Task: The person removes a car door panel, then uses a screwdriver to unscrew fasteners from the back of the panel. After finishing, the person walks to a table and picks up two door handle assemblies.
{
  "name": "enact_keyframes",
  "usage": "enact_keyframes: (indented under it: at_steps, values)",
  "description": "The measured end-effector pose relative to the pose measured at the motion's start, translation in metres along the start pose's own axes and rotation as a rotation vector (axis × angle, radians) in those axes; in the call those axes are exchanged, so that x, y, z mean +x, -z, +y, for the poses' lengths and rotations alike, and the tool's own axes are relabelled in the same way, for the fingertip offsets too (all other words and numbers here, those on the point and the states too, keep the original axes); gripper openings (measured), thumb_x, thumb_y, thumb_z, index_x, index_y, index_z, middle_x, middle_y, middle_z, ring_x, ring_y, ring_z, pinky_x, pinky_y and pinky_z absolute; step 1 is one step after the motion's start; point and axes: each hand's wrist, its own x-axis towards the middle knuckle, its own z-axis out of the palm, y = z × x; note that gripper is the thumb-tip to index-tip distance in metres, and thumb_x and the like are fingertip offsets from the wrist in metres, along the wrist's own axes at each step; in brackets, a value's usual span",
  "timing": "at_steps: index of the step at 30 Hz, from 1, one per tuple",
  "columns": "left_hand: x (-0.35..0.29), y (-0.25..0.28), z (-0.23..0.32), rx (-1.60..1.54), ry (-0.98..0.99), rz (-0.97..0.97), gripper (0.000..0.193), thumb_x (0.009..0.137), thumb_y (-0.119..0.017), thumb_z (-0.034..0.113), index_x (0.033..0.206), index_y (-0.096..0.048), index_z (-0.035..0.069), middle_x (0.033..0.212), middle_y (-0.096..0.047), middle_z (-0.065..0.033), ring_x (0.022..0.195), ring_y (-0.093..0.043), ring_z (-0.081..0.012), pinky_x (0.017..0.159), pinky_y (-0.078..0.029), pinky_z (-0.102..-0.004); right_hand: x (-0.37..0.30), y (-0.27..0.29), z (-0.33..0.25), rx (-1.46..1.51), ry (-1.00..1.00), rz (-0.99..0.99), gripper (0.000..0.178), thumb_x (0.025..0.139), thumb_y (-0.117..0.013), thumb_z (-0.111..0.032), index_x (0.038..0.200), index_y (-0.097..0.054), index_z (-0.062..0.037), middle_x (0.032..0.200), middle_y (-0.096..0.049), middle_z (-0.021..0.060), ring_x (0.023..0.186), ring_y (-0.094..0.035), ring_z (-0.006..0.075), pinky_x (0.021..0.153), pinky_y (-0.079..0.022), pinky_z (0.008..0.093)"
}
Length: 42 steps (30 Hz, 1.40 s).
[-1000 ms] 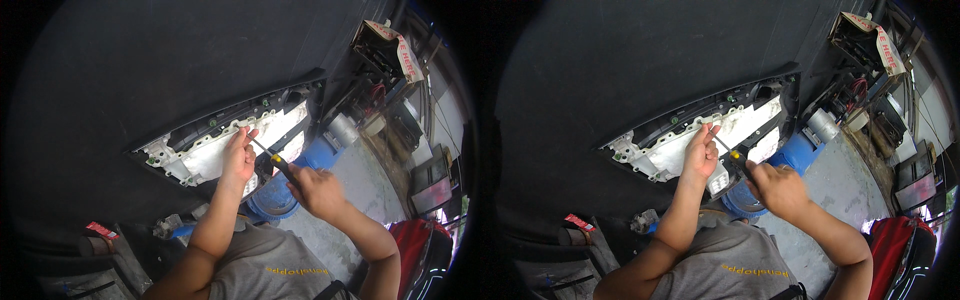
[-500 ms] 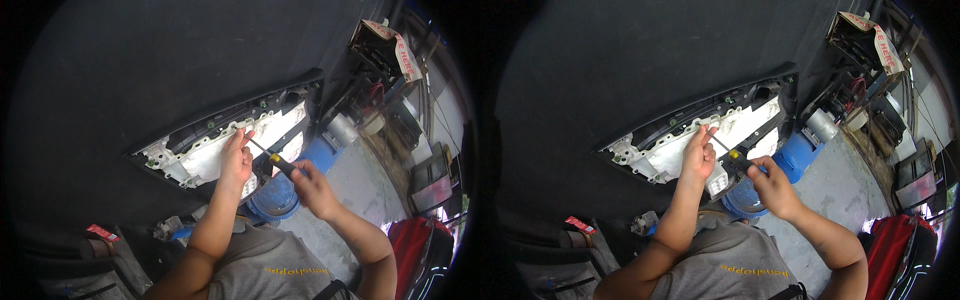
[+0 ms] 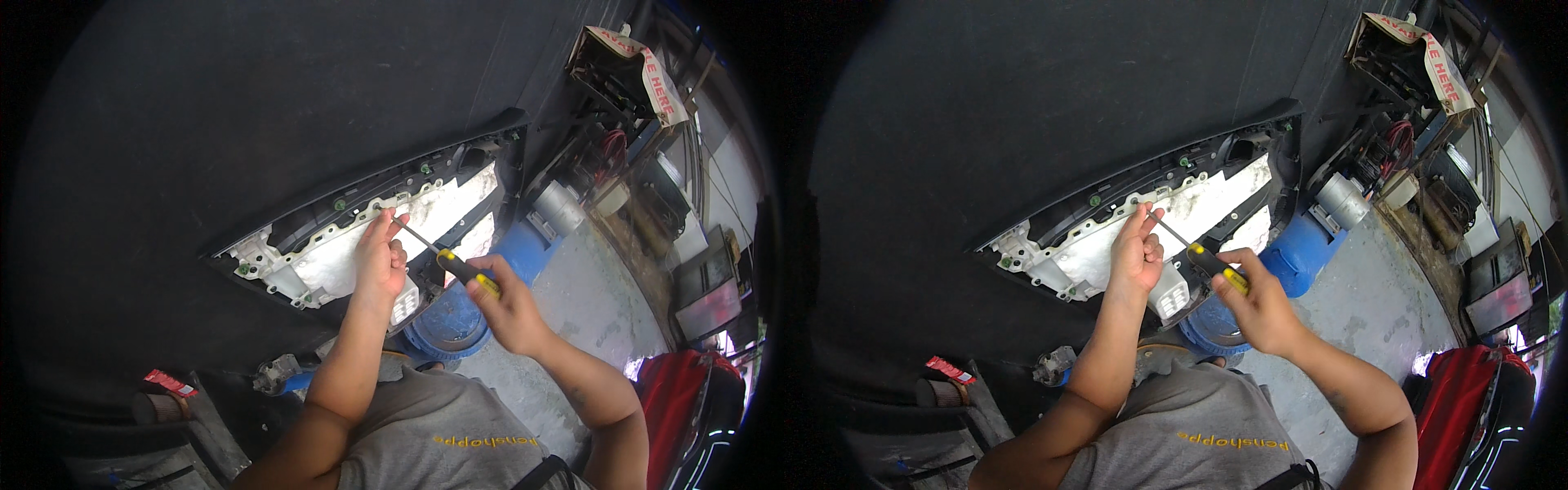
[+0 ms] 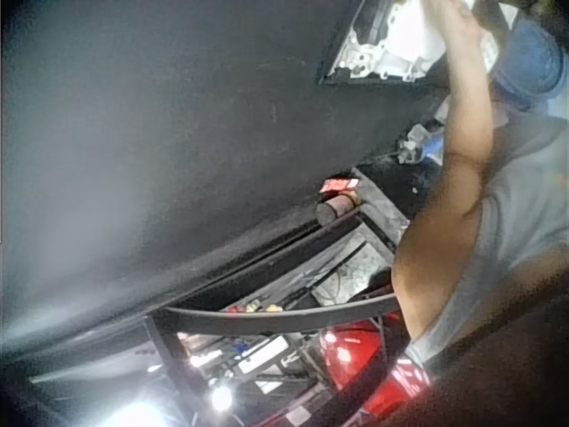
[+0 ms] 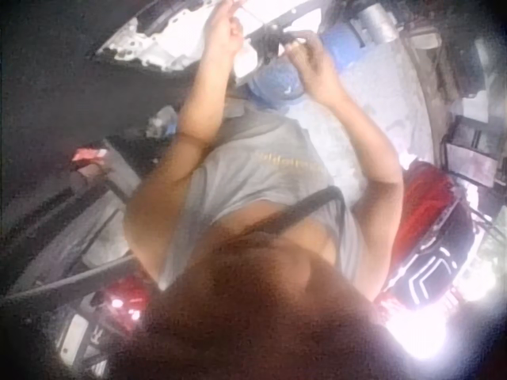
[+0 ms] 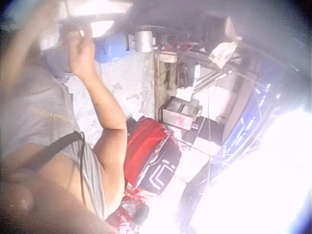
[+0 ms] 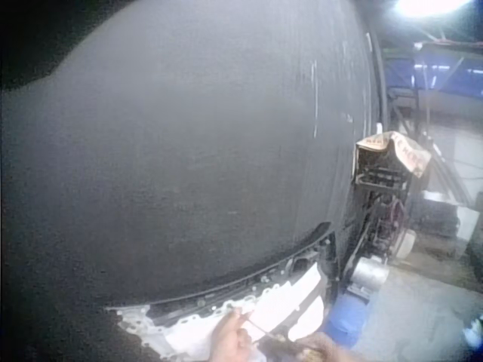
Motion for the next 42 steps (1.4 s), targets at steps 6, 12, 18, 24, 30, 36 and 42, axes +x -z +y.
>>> enact_keyframes:
  at_steps: [6,12,18,24,30,36,42]
  values:
    - [0.005,0.003,-0.001,0.013,-0.048,0.021,0.028,0.100,-0.066,0.026,0.118,-0.061,0.006,0.111,-0.066,-0.0127,0.047,-0.034,-0.0018,0.041,-0.028,-0.0179,-0.001,0.008,-0.012,0.195,-0.321,-0.128,0.035,0.106,-0.052,-0.034,0.134,-0.053,-0.0118,0.065,-0.045,0.0002,0.052,-0.047,0.0133,0.049,-0.040,0.0288]
    - [0.008,0.002,0.000,0.009,-0.068,0.050,0.027,0.101,-0.065,0.025,0.117,-0.060,0.004,0.108,-0.067,-0.0145,0.045,-0.034,-0.0020,0.040,-0.028,-0.0183,0.003,0.020,-0.025,-1.116,0.601,-0.062,0.048,0.090,-0.069,-0.017,0.135,-0.055,-0.0119,0.071,-0.055,0.0058,0.059,-0.058,0.0222,0.056,-0.049,0.0351]
    - [0.008,0.005,0.003,0.028,-0.032,0.001,0.028,0.101,-0.065,0.028,0.118,-0.060,0.006,0.107,-0.066,-0.0110,0.046,-0.033,-0.0019,0.041,-0.026,-0.0183,0.012,0.028,-0.018,-0.727,0.310,-0.200,0.046,0.090,-0.071,-0.016,0.133,-0.055,-0.0088,0.083,-0.064,0.0094,0.074,-0.067,0.0248,0.060,-0.051,0.0356]
    - [0.010,0.005,-0.001,0.044,-0.045,0.001,0.031,0.099,-0.068,0.035,0.114,-0.062,0.008,0.099,-0.061,-0.0037,0.047,-0.032,-0.0015,0.042,-0.026,-0.0183,0.007,-0.004,-0.031,0.291,-0.289,-0.028,0.039,0.099,-0.066,-0.020,0.127,-0.051,0.0017,0.085,-0.064,0.0056,0.060,-0.057,0.0158,0.054,-0.046,0.0335]
    - [0.015,0.005,-0.005,0.016,-0.119,0.066,0.029,0.098,-0.070,0.031,0.109,-0.062,0.006,0.095,-0.061,-0.0034,0.047,-0.033,-0.0027,0.041,-0.026,-0.0190,-0.001,0.001,-0.051,0.277,-0.355,-0.083,0.035,0.101,-0.063,-0.027,0.131,-0.053,-0.0105,0.073,-0.052,0.0004,0.059,-0.051,0.0113,0.054,-0.044,0.0306]
    - [0.008,-0.004,-0.006,0.032,-0.102,0.054,0.026,0.099,-0.067,0.032,0.110,-0.063,0.009,0.098,-0.062,-0.0028,0.048,-0.033,-0.0024,0.042,-0.027,-0.0184,0.002,0.019,-0.045,-1.094,0.422,-0.044,0.046,0.093,-0.068,-0.026,0.137,-0.057,-0.0157,0.075,-0.058,0.0073,0.065,-0.063,0.0251,0.060,-0.052,0.0399]
    - [0.005,-0.001,-0.003,0.025,-0.089,0.041,0.026,0.098,-0.069,0.024,0.115,-0.063,0.005,0.101,-0.065,-0.0088,0.046,-0.034,-0.0021,0.043,-0.026,-0.0188,0.006,0.012,-0.037,-0.696,0.184,-0.102,0.038,0.097,-0.063,-0.024,0.131,-0.057,-0.0076,0.073,-0.064,0.0094,0.061,-0.063,0.0202,0.056,-0.049,0.0316]
